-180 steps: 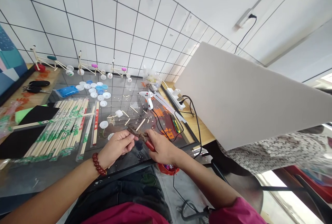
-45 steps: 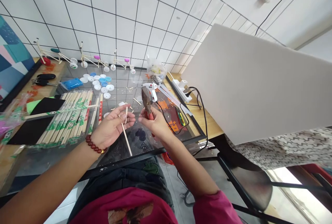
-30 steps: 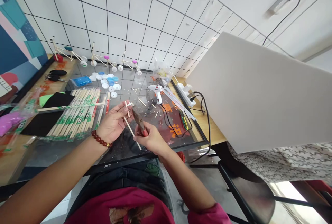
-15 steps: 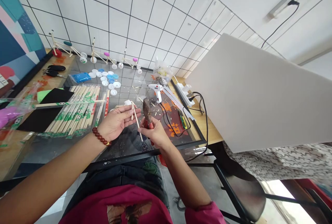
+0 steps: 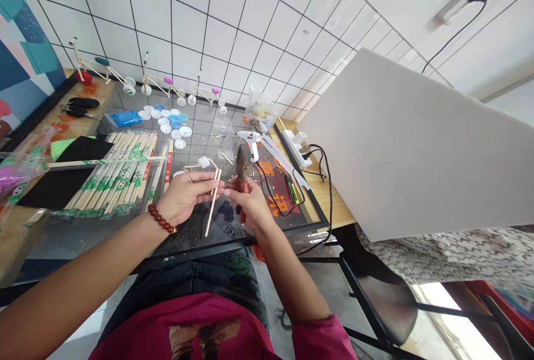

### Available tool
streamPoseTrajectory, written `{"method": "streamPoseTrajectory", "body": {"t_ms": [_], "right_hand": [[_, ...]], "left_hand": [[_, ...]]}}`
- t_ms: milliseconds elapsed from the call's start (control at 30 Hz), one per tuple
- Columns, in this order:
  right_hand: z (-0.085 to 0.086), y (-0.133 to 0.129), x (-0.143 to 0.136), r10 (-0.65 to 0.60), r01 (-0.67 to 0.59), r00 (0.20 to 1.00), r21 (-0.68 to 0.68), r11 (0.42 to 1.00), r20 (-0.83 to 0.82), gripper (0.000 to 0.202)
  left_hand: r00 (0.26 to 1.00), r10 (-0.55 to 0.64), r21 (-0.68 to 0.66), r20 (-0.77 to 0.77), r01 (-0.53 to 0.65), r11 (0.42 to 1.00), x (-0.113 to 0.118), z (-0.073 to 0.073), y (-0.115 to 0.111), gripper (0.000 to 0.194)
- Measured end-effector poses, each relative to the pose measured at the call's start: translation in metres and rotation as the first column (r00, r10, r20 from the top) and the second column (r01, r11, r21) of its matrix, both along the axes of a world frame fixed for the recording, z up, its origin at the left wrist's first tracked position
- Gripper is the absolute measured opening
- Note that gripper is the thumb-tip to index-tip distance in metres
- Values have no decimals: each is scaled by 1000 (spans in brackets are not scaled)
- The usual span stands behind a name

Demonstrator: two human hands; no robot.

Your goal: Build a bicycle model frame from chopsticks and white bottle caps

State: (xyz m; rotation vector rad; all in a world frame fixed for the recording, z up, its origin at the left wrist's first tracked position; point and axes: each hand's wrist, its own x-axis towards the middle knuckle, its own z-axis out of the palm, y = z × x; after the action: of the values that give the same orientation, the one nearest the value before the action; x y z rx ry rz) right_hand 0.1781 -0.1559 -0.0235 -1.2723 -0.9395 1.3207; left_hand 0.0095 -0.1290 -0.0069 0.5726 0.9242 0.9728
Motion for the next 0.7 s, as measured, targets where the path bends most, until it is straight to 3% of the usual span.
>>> {"method": "streamPoseTrajectory", "body": {"t_ms": [167, 700], "right_hand": [[8, 12, 3, -72, 77, 995, 75, 994, -67, 47], [12, 17, 6, 90, -99, 993, 139, 985, 75, 48]], "left_hand": [[996, -76, 15, -49, 77, 997, 3, -2, -4, 25], [960, -275, -46, -60, 273, 961, 1, -13, -4, 23]]}}
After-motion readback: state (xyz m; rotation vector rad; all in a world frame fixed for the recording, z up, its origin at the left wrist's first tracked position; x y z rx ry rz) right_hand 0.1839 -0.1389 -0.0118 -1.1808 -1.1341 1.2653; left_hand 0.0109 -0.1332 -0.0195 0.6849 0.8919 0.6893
